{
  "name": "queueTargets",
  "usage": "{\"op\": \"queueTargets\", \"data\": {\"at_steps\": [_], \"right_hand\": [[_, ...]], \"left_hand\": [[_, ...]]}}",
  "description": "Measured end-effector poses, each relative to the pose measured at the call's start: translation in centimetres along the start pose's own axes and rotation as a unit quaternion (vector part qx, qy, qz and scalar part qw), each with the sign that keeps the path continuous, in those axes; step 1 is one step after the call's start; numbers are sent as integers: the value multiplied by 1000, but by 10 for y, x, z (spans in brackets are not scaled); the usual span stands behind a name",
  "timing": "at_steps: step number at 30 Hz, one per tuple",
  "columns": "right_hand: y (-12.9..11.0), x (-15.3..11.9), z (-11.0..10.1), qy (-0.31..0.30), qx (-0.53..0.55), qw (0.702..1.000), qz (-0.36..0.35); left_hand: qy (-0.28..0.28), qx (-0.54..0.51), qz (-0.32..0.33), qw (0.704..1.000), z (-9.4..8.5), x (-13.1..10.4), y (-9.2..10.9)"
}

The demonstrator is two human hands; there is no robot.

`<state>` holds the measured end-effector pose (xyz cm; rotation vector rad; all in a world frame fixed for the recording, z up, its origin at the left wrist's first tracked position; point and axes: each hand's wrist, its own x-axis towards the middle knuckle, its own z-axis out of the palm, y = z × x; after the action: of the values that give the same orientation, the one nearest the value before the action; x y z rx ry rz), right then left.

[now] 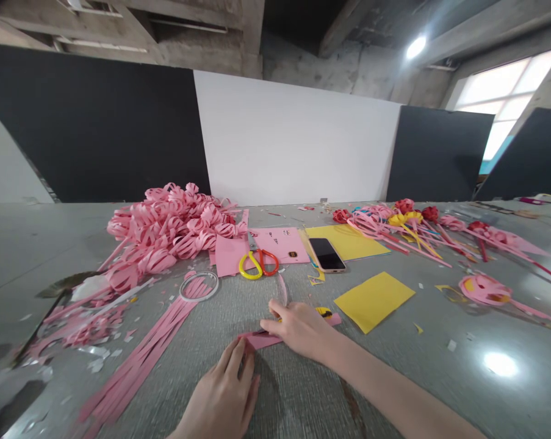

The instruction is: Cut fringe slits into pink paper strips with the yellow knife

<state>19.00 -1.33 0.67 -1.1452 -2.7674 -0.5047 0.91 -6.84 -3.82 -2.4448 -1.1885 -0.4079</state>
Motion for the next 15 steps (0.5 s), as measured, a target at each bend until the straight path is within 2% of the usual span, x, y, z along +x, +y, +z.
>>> {"op": "queueTargets", "data": {"at_steps": [7,15], "right_hand": [[0,0,-2,-6,5,1000,0],[7,-3,6,8,19,1000,-17]], "left_hand": [[3,-15,-9,1000,2,-1,-1],[14,3,0,1000,2,-1,0]]}}
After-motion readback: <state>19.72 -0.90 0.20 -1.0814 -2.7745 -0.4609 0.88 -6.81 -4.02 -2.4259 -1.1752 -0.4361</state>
